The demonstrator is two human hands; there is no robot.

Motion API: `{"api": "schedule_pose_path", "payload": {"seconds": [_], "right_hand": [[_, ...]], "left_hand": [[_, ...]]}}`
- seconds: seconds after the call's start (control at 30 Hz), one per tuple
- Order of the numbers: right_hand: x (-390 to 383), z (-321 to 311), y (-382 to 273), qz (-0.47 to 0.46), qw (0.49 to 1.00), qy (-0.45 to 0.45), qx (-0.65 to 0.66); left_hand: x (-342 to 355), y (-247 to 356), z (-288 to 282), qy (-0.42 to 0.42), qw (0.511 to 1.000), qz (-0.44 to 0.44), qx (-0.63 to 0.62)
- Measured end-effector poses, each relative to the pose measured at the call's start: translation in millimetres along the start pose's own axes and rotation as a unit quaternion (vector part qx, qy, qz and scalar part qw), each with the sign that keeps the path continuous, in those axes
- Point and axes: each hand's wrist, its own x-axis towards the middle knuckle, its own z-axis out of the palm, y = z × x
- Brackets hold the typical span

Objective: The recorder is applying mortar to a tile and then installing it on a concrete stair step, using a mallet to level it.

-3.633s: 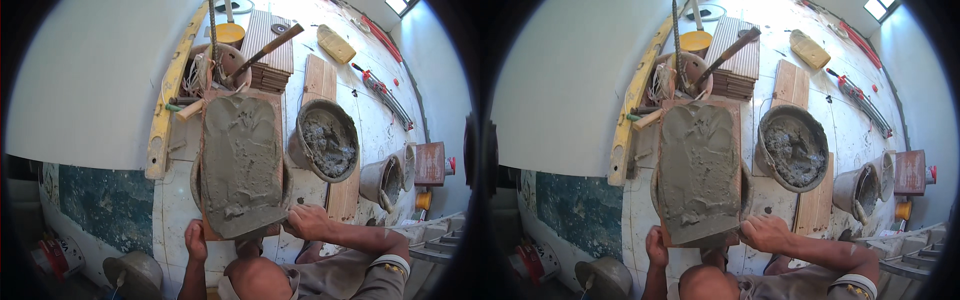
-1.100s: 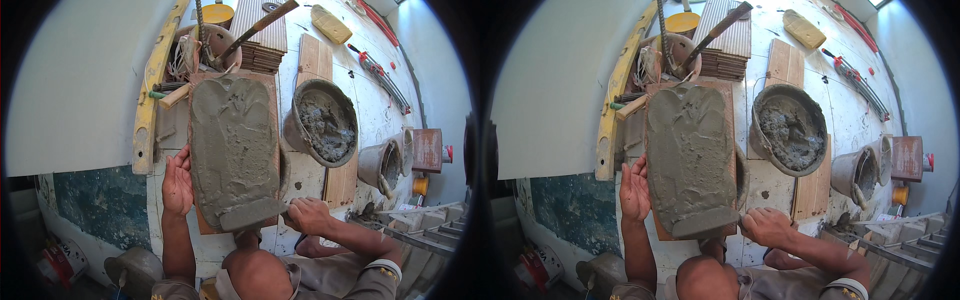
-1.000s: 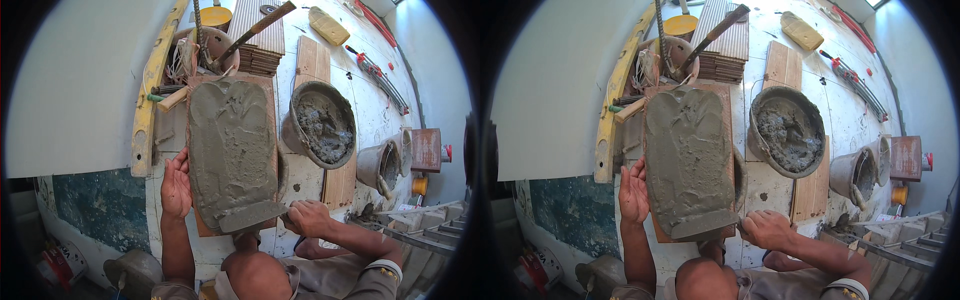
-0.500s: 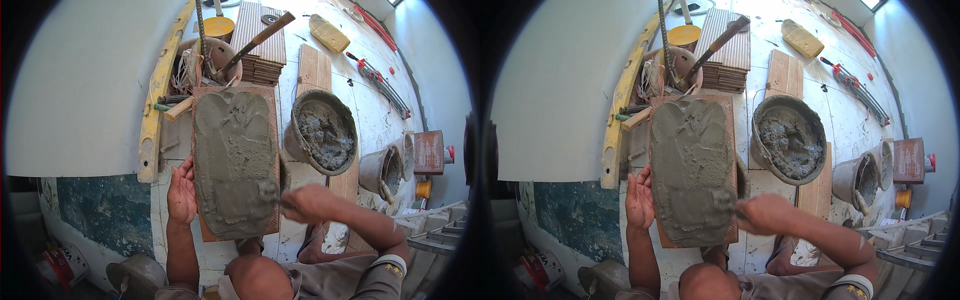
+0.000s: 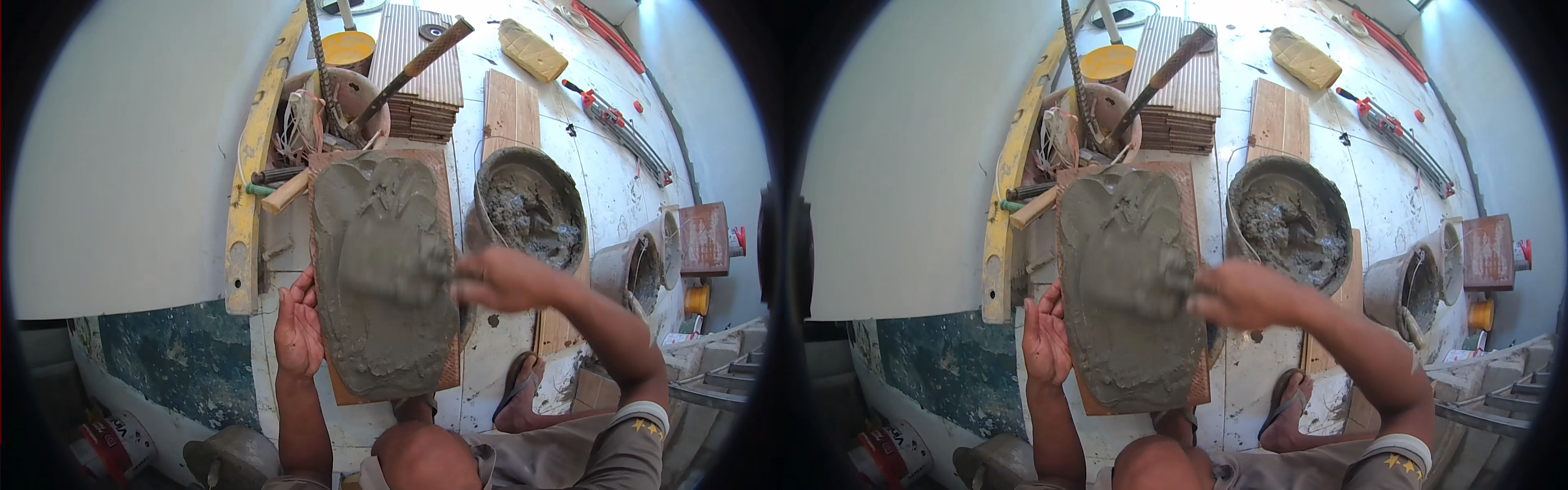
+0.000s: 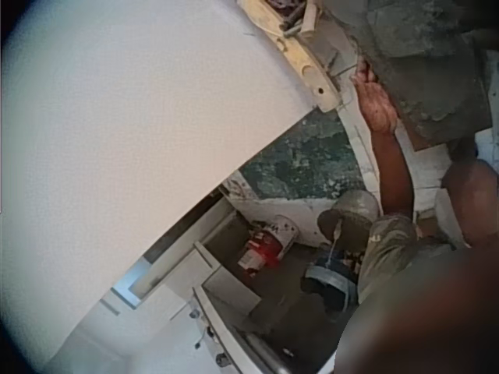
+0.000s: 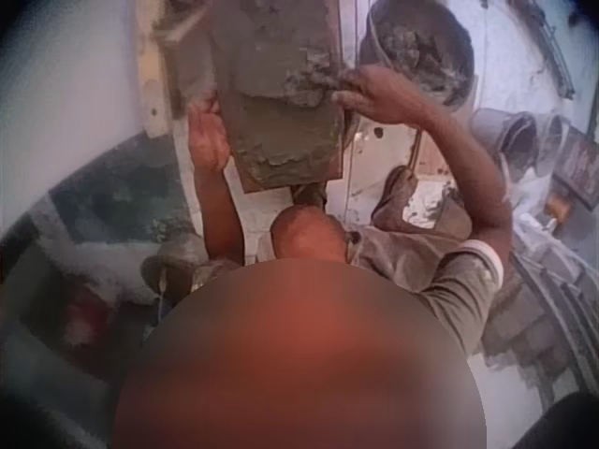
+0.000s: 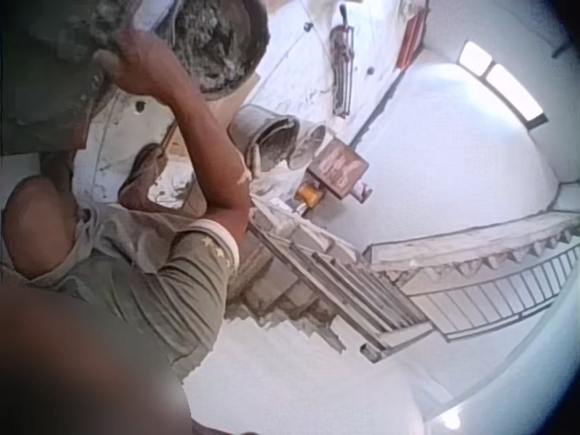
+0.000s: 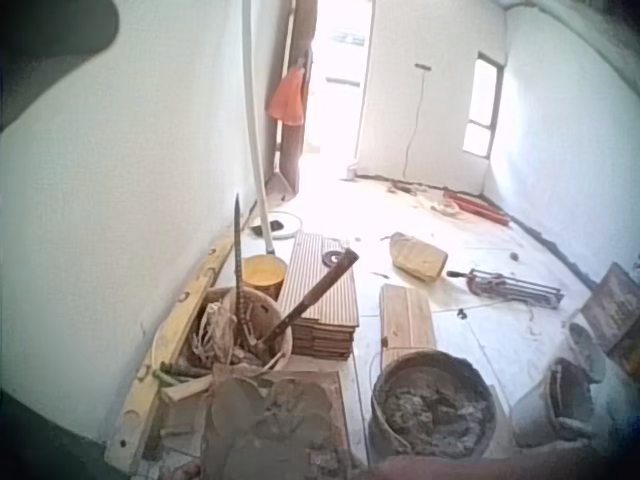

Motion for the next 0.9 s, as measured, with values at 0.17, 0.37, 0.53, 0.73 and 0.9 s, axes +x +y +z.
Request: {"api": "schedule_pose_path", "payload": {"seconds": [0.17, 0.37, 0.53, 0.73, 0.9], "right_hand": [[-22, 40, -31, -0.044, 0.982, -0.144, -0.116], [-1, 8, -28, 0.007, 0.975, -0.101, -0.198], [33, -36, 8, 0.01, 0.986, 0.074, -0.146], [35, -50, 19, 0.046, 0.991, 0.122, -0.02], [-6, -7, 7, 0.123, 0.98, -0.034, 0.15]], "left_hand": [[-1, 0, 2, 0.005, 1.0, 0.003, 0.028], [-1, -1, 3, 0.009, 1.0, -0.004, 0.0], [-1, -2, 0, 0.0, 1.0, 0.004, 0.006], [1, -3, 3, -0.009, 1.0, -0.001, 0.0], [-1, -1, -7, -0.007, 1.0, 0.005, 0.0]]}}
